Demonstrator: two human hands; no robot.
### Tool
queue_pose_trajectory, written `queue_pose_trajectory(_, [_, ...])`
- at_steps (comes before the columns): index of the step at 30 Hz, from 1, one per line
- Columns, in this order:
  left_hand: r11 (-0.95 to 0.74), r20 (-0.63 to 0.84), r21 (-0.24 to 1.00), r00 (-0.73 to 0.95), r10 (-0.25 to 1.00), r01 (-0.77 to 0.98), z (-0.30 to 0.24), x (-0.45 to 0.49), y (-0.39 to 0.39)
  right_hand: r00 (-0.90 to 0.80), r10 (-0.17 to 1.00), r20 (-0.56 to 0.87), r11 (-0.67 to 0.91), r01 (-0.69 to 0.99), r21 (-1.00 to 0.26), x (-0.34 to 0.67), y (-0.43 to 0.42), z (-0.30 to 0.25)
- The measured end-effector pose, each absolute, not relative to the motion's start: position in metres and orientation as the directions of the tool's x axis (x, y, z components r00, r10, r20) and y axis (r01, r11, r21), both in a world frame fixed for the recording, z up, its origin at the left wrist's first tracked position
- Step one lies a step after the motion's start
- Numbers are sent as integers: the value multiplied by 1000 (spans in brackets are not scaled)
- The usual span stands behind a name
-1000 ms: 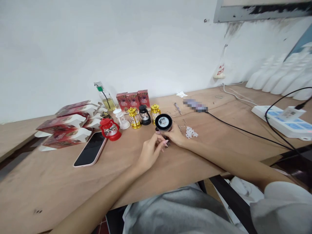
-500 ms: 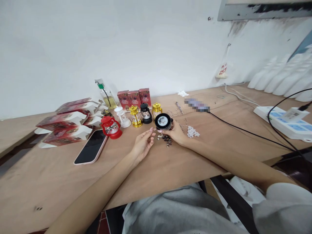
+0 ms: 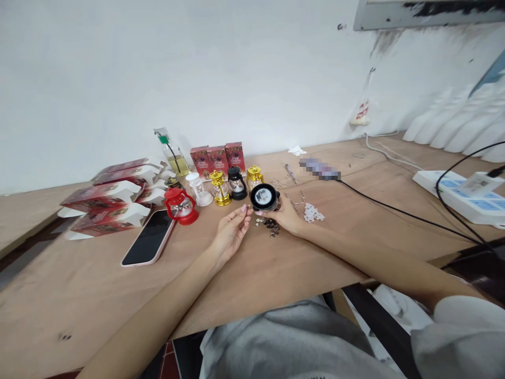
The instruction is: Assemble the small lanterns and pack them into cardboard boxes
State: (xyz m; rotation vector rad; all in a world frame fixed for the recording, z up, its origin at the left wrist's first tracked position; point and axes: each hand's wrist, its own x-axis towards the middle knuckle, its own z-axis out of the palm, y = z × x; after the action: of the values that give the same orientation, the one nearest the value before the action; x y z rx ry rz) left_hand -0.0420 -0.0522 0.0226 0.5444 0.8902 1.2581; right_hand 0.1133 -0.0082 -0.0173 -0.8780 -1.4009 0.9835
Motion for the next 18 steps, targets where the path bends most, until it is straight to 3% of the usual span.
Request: queue_pose_trajectory(18, [223, -218, 782, 81, 973, -582, 31, -46, -54, -126, 920, 371, 374, -5, -927, 114, -8, -19])
